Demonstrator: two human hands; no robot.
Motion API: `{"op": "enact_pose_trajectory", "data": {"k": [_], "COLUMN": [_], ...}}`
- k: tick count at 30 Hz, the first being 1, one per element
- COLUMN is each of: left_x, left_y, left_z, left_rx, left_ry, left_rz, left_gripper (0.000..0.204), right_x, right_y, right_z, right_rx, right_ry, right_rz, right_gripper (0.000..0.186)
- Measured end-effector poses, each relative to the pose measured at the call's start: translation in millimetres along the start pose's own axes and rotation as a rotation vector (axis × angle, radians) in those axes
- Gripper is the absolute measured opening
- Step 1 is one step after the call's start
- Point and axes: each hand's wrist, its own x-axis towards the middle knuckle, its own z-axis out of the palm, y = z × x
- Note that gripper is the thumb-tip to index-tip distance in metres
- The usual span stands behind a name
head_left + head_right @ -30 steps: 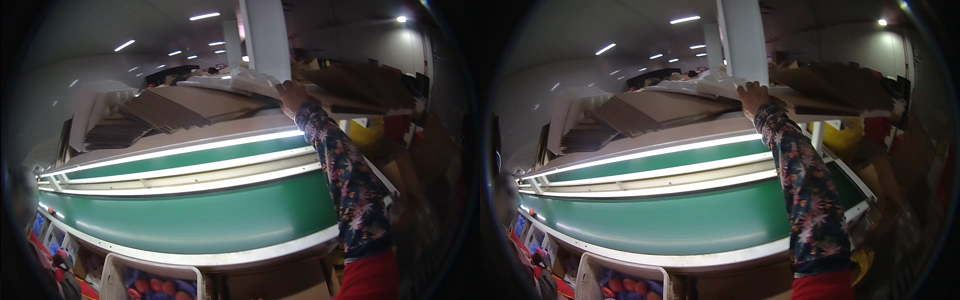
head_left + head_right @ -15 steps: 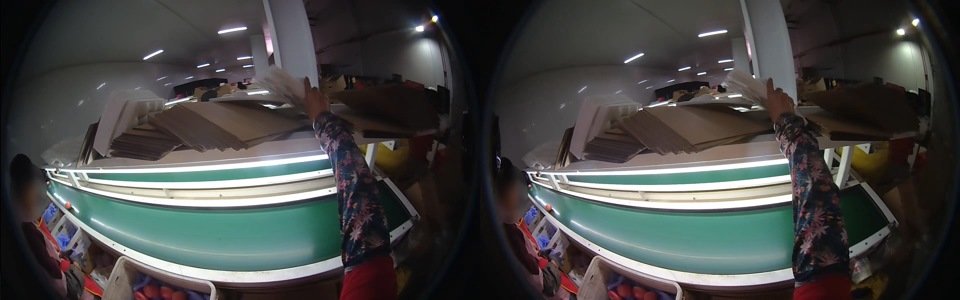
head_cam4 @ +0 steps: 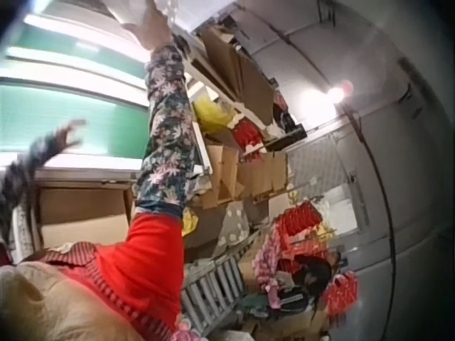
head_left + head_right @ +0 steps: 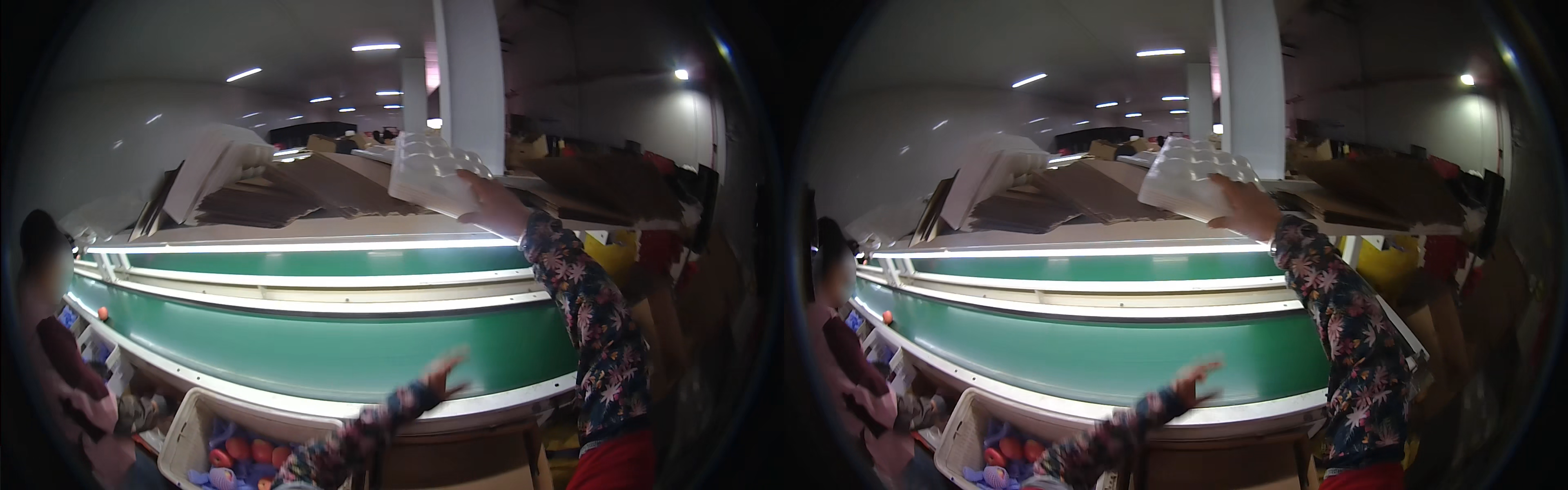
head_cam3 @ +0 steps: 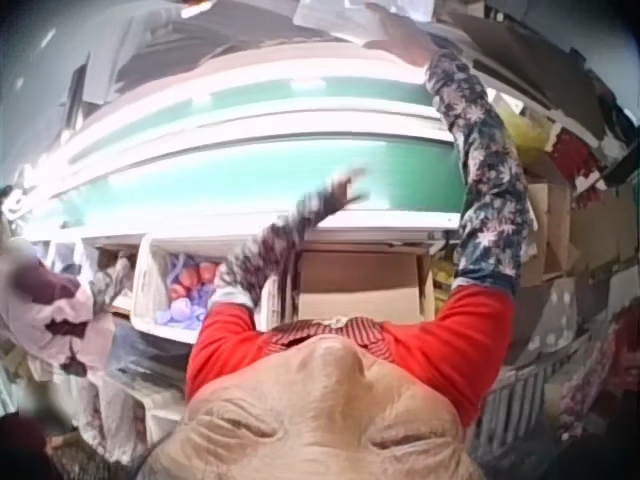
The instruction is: The person picks apples from a conveyor belt, wraps each one in a foam net, and places it into a cardboard box. The process is repeated continuously as apples move along the belt.
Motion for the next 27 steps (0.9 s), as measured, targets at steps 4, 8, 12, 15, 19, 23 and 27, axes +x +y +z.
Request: {"op": "enact_pose_trajectory", "data": {"k": [4,8,12,15,19,23,27], "left_x": [155,219,250,263,267,267,271], "left_y": [6,22,20,29,-14,18,23], "left_z": [-71,-95,-97,-91,-102,-92,-91], "left_rx": [-0.487,-0.760,-0.816,-0.585,-0.966,-1.018,-1.051], "left_ry": [0.216,0.365,0.442,0.408,0.578,0.607,0.714], "left_rz": [-0.252,-0.620,-0.627,-0.598,-0.633,-0.561,-0.637], "left_gripper": [0.064,0.060,0.063,0.066,0.058,0.048,0.052], "right_x": [-1,0,1,-6,14,1,14], "right_y": [41,17,17,32,23,14,40], "right_z": [7,0,-2,-5,6,-6,-7], "right_rx": [0.245,0.362,0.399,0.424,0.230,-0.293,-0.612], "right_ry": [0.005,-0.038,-0.045,0.001,0.027,-0.004,0.215], "right_rz": [0.063,0.100,0.150,0.126,0.053,-0.063,0.083], "right_gripper": [0.069,0.062,0.057,0.051,0.050,0.058,0.061]}}
